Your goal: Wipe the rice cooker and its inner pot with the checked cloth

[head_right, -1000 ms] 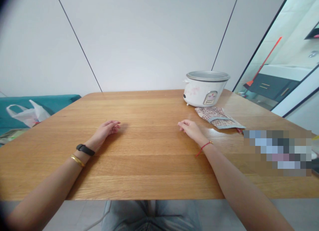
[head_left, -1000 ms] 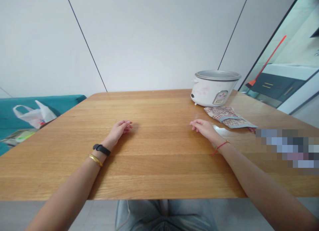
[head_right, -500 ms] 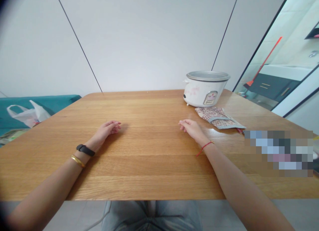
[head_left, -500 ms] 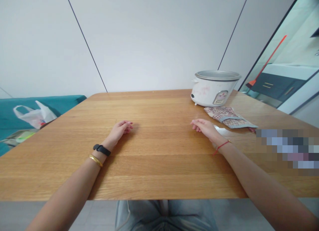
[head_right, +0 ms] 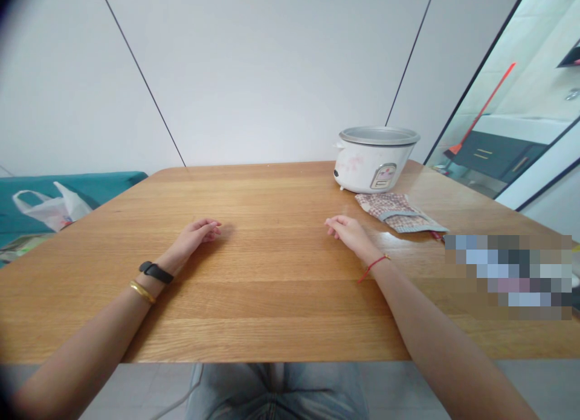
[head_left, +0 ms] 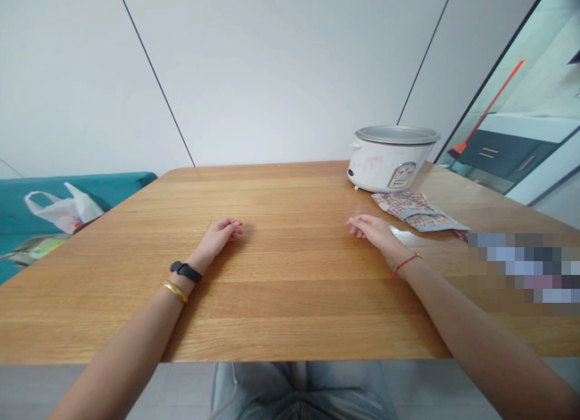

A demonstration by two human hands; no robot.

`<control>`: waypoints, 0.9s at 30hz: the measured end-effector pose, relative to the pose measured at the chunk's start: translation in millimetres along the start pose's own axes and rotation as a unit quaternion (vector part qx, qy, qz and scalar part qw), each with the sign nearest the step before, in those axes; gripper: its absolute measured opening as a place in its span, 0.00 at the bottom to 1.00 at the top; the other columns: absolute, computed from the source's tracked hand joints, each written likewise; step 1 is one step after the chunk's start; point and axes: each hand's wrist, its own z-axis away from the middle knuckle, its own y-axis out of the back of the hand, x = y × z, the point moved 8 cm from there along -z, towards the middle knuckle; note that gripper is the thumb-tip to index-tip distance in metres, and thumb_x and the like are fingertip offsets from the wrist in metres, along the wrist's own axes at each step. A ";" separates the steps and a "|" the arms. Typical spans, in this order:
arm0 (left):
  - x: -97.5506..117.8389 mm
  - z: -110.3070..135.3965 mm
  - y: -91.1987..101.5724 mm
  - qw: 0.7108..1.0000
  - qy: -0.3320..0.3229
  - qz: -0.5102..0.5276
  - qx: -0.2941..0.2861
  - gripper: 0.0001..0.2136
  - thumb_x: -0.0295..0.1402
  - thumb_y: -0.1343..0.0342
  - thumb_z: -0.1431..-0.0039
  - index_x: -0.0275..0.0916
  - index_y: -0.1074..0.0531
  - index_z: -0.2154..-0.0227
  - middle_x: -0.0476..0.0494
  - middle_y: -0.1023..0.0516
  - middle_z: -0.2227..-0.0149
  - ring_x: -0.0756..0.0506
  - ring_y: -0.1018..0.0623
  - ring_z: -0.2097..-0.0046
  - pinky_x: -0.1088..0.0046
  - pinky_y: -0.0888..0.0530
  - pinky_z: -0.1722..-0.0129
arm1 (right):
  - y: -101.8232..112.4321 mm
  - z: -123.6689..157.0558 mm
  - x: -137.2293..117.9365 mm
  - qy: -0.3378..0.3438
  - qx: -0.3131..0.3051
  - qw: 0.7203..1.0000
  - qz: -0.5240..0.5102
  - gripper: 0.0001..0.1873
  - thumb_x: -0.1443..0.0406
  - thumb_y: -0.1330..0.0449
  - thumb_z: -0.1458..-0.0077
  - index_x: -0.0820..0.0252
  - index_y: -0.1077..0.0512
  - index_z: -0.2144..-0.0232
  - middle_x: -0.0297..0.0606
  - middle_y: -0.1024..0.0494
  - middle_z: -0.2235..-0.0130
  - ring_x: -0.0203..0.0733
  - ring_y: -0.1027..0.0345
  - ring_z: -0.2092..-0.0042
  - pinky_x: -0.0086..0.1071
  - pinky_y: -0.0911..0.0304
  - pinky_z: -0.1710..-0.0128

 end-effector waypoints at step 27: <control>7.0 2.7 -7.5 0.996 -0.029 -0.072 -0.040 0.26 0.56 0.34 0.59 0.37 0.23 0.67 0.43 0.21 0.68 0.45 0.25 0.67 0.67 0.28 0.61 | -3.5 -1.6 0.1 -0.003 -0.004 1.000 0.005 0.19 0.49 0.38 0.52 0.58 0.26 0.74 0.37 0.23 0.74 0.37 0.35 0.74 0.31 0.40 0.72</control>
